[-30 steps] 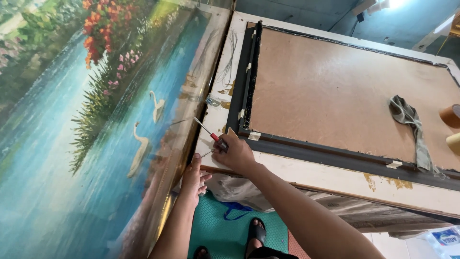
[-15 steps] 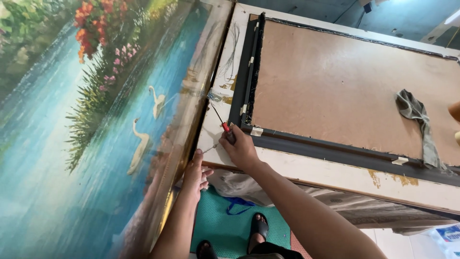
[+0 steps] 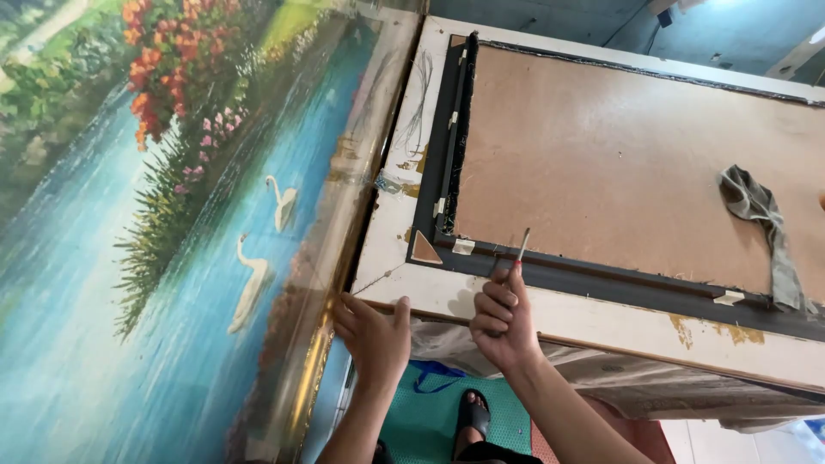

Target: Cleaning the back of a picture frame and sealing the edges with adhesive tape.

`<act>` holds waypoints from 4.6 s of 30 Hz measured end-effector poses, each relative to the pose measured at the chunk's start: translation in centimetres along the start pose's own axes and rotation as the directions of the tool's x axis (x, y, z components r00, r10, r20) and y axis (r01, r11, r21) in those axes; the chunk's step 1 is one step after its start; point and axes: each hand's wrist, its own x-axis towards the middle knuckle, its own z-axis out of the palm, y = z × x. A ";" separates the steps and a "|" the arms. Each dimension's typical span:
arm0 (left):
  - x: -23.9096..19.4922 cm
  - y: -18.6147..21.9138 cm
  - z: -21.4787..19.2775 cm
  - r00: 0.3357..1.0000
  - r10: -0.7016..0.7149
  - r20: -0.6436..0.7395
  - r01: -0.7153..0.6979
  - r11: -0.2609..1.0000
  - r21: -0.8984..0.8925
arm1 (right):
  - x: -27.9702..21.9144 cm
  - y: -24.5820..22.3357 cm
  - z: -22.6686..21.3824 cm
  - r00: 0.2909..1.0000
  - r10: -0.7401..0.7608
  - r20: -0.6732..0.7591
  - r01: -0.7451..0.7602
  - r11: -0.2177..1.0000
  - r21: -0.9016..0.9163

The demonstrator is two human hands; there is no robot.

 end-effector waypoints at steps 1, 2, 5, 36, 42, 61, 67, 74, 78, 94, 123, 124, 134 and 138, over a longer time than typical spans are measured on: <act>0.1 0.2 -0.2 1.000 0.003 -0.001 -0.003 1.000 0.000 | -0.5 -0.2 0.2 1.000 -0.002 0.003 0.002 1.000 0.000; 0.2 0.5 -0.5 0.977 0.197 -0.087 -0.183 0.971 0.152 | -1.0 -0.4 0.4 0.998 -0.035 -0.048 0.032 0.998 -0.059; 2.0 1.8 -0.8 0.904 0.423 -0.052 -0.375 0.847 0.376 | -1.6 -0.8 0.5 0.989 -0.089 -0.114 0.073 0.987 -0.140; -8.4 6.7 5.5 -0.188 0.579 0.793 -0.883 0.253 -0.395 | -6.4 -2.8 2.4 0.912 -0.362 -0.195 0.303 0.912 -0.277; -7.9 6.3 4.2 0.393 0.698 0.599 -0.605 0.687 -0.404 | -8.4 -3.0 3.3 0.822 -0.484 -0.299 0.357 0.848 -0.391; -11.0 19.7 11.6 0.732 0.546 0.408 -0.370 0.821 -0.435 | -8.0 -26.2 2.1 0.527 -0.848 -0.051 -0.413 -0.204 -0.888; -11.7 24.3 15.3 0.784 0.327 0.528 -0.182 0.934 -0.308 | -6.4 -31.5 1.8 0.688 -0.692 0.218 -0.339 -0.572 -0.747; -12.1 26.7 16.9 0.849 -0.063 0.525 0.122 0.989 -0.079 | -8.5 -39.1 3.7 0.437 -0.884 0.166 -0.619 -0.429 -0.658; -12.2 27.8 17.1 0.850 0.010 0.527 0.077 0.987 -0.144 | -9.8 -42.4 2.2 0.325 -0.930 -0.169 -0.811 -0.182 -0.556; -15.9 36.6 12.4 0.310 0.912 0.270 -0.640 0.410 -0.650 | -15.8 -30.7 13.3 0.686 -0.499 0.530 0.682 0.186 -0.708; -9.8 24.8 6.1 0.516 0.246 0.821 0.726 0.383 -0.571 | -12.2 -20.1 2.4 0.356 -0.912 -0.204 -0.925 -0.313 -0.215; -9.7 23.8 6.9 0.514 0.243 0.823 0.727 0.386 -0.568 | -11.2 -17.6 2.8 0.353 -0.912 -0.208 -0.926 -0.310 -0.215; -10.4 21.1 8.7 0.667 0.384 0.638 0.365 0.579 -0.729 | -9.3 -10.0 -0.2 0.949 -0.246 0.199 -0.178 -0.934 -0.309; -8.4 16.8 10.8 0.613 0.415 0.672 0.231 0.720 -0.655 | -14.6 -18.5 2.4 0.851 -0.472 -0.231 -0.524 -0.795 -0.307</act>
